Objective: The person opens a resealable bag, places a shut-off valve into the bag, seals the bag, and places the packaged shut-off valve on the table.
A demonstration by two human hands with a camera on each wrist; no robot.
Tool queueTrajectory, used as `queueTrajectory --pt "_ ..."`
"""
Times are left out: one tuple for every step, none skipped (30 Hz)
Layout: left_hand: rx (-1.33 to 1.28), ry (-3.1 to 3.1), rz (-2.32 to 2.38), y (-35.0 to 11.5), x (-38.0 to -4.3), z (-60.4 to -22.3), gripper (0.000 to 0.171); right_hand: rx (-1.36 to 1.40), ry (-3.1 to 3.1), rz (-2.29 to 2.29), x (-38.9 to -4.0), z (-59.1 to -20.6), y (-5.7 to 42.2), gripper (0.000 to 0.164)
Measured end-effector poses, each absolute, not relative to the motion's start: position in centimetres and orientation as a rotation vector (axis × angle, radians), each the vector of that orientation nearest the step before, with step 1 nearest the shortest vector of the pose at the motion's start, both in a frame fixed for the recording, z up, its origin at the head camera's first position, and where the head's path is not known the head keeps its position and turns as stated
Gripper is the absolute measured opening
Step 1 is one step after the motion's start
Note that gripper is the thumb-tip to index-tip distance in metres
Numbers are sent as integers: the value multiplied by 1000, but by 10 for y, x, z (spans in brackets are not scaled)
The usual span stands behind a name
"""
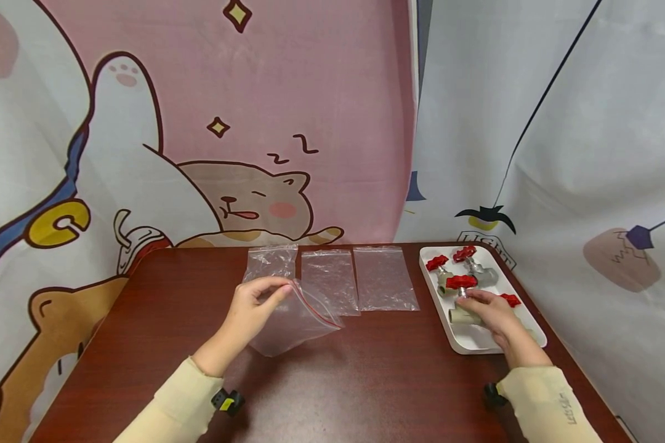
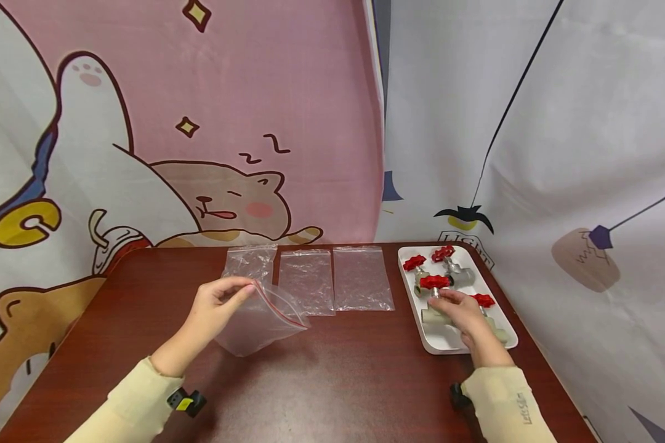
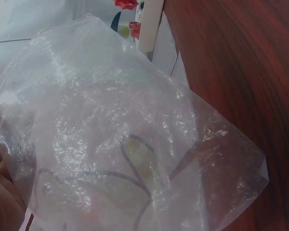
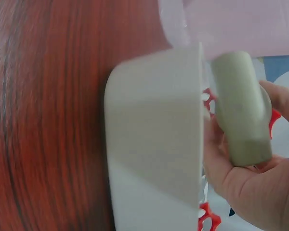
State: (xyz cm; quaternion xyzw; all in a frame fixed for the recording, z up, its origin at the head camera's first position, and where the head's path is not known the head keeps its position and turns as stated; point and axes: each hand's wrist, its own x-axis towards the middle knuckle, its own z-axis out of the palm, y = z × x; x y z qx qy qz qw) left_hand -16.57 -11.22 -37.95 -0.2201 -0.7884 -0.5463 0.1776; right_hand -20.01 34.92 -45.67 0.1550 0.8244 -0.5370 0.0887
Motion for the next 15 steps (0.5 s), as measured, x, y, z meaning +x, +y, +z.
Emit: queueTrajectory --pt "-622 -2229 -1551 -112 -165 -379 9 470 2421 -1668 -200 -455 348 67" --pt "-621 -2229 -1556 -112 -165 -379 9 483 2388 -1734 -199 -453 346 65" --pt "-620 -2230 -1559 -112 -165 -379 9 495 2355 -1799 -199 -451 344 63" --pt "-617 -2231 -1563 -112 -165 -379 9 503 2326 -1855 -198 -449 342 60" --pt "-616 -2232 -1562 -111 -165 -378 9 513 2294 -1911 -198 -448 341 56" --pt "-614 -2231 -1561 -111 -165 -379 9 518 2250 -1966 -198 -446 339 49" --pt "-612 -2231 -1564 -111 -165 -379 9 526 2204 -2014 -198 -445 338 42" --pt "-610 -2231 -1566 -111 -165 -379 9 532 2157 -2049 -198 -444 337 36" --pt "-609 -2231 -1568 -111 -165 -379 9 540 2099 -2092 -197 -442 336 29" --pt "-608 -2229 -1570 -111 -165 -379 10 533 2040 -2132 -196 -440 334 21" --pt "-609 -2228 -1570 -111 -165 -379 10 529 1984 -2167 -196 -438 332 14" --pt "-610 -2227 -1569 -110 -165 -379 10 515 1932 -2194 -195 -436 330 9" --pt "-611 -2226 -1570 -110 -165 -379 10 497 1897 -2215 -194 -434 328 7" --pt "-612 -2227 -1567 -110 -165 -379 9 470 1865 -2233 -192 -431 325 6" --pt "-613 -2227 -1566 -110 -165 -379 10 449 1842 -2252 -191 -429 322 6"
